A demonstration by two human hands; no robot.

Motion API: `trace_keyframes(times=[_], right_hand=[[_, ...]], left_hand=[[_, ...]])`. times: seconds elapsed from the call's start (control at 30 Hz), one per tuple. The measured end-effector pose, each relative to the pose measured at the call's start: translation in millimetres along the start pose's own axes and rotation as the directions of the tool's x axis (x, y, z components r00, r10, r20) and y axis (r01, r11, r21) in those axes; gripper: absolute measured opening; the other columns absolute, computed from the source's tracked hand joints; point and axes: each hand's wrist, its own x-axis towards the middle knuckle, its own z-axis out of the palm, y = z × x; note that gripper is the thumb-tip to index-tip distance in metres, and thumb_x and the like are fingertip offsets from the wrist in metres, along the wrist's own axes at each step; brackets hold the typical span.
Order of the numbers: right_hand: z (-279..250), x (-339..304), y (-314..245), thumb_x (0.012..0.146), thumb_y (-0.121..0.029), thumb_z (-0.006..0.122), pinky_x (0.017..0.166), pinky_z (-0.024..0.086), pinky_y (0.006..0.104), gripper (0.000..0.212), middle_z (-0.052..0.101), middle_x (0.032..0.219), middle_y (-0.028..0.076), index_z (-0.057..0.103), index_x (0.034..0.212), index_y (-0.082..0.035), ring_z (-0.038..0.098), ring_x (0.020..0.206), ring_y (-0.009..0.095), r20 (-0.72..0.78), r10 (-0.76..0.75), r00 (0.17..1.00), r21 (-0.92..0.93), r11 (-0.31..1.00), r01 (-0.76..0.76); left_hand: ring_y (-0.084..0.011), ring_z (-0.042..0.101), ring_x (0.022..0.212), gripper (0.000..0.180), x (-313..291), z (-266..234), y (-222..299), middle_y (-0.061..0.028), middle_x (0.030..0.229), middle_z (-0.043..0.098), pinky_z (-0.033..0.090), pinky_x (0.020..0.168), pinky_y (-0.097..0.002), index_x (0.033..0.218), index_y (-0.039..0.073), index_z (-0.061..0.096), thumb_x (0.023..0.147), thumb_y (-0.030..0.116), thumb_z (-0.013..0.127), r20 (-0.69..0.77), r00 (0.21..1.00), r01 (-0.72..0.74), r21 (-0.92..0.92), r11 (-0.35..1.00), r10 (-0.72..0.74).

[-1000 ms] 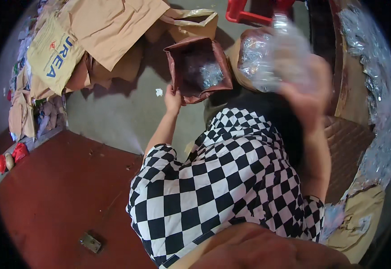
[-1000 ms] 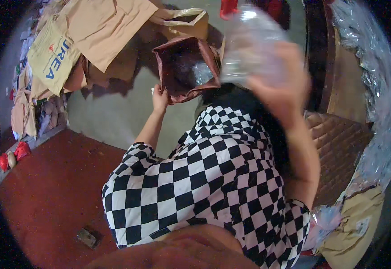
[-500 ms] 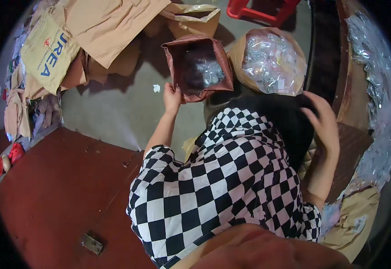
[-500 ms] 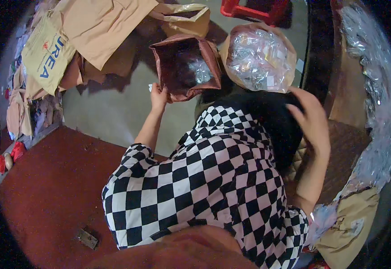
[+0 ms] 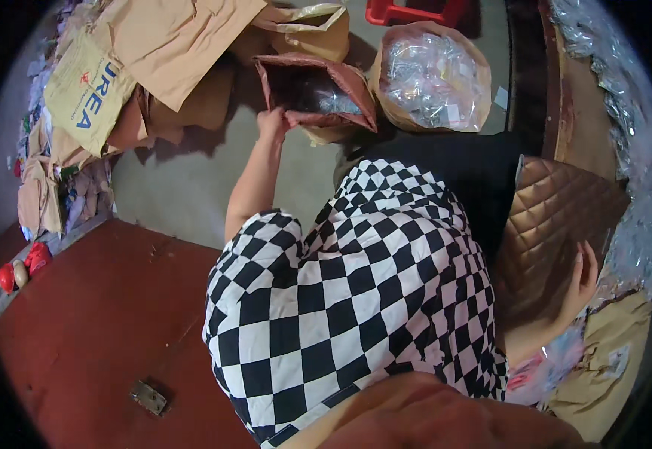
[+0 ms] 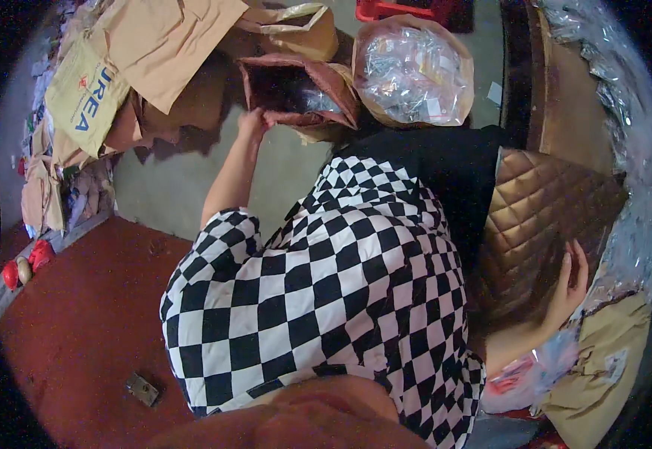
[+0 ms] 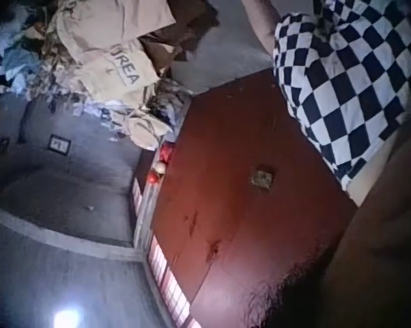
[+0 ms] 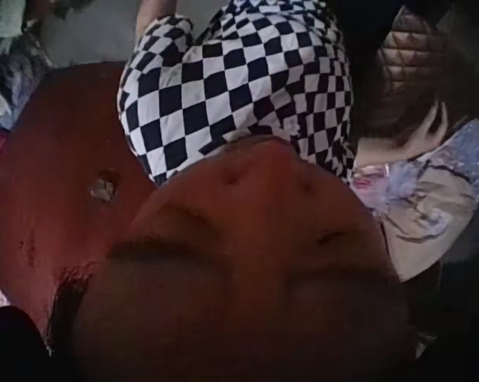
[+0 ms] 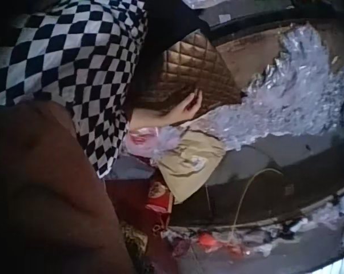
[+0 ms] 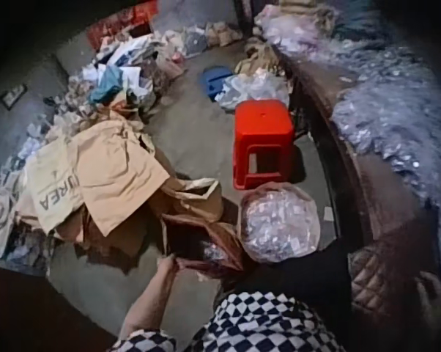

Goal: The person packages hardware parts into small plastic bags, seals the bags by hand, and packs filled bags into sacks.

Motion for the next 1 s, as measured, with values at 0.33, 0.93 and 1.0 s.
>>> trace_keyframes(times=[0.33, 0.93, 1.0], right_hand=[[15.2, -31.4, 8.1, 0.098, -0.009, 0.054, 0.1, 0.042, 0.0282, 0.031, 0.062, 0.121, 0.011, 0.057, 0.127, 0.002, 0.058, 0.111, 0.017, 0.029, 0.066, 0.997, 0.05, 0.996, -0.068], [-1.7, -53.0, 18.1, 0.089, -0.011, 0.061, 0.097, 0.044, 0.0346, 0.029, 0.065, 0.114, 0.013, 0.062, 0.117, -0.003, 0.06, 0.108, 0.028, -0.122, 0.115, 0.986, -0.1, 0.987, -0.128], [-5.0, -70.1, 35.7, 0.087, -0.015, 0.063, 0.105, 0.038, 0.0381, 0.043, 0.055, 0.131, 0.015, 0.056, 0.129, -0.007, 0.051, 0.123, 0.032, -0.26, 0.01, 0.965, -0.136, 0.99, -0.047]], left_hand=[[-0.0352, 0.063, 0.075, 0.054, -48.5, -38.4, 17.6, -0.0168, 0.076, 0.062, 0.053, 0.073, -0.0437, 0.113, 0.004, 0.048, 0.073, 0.026, 0.077, 0.222, 0.601, -0.181, 0.973, -0.14, 0.768], [-0.0242, 0.063, 0.082, 0.015, 89.0, 176.1, -7.3, -0.0058, 0.085, 0.065, 0.052, 0.068, -0.0371, 0.087, 0.005, 0.065, 0.091, 0.017, 0.057, 0.474, 0.842, 0.061, 0.392, 0.918, -0.258], [-0.0242, 0.065, 0.084, 0.028, 82.1, 186.3, 28.4, -0.0109, 0.092, 0.067, 0.052, 0.08, -0.0345, 0.098, -0.002, 0.066, 0.091, 0.024, 0.06, 0.512, 0.831, -0.135, 0.564, 0.815, -0.217]])
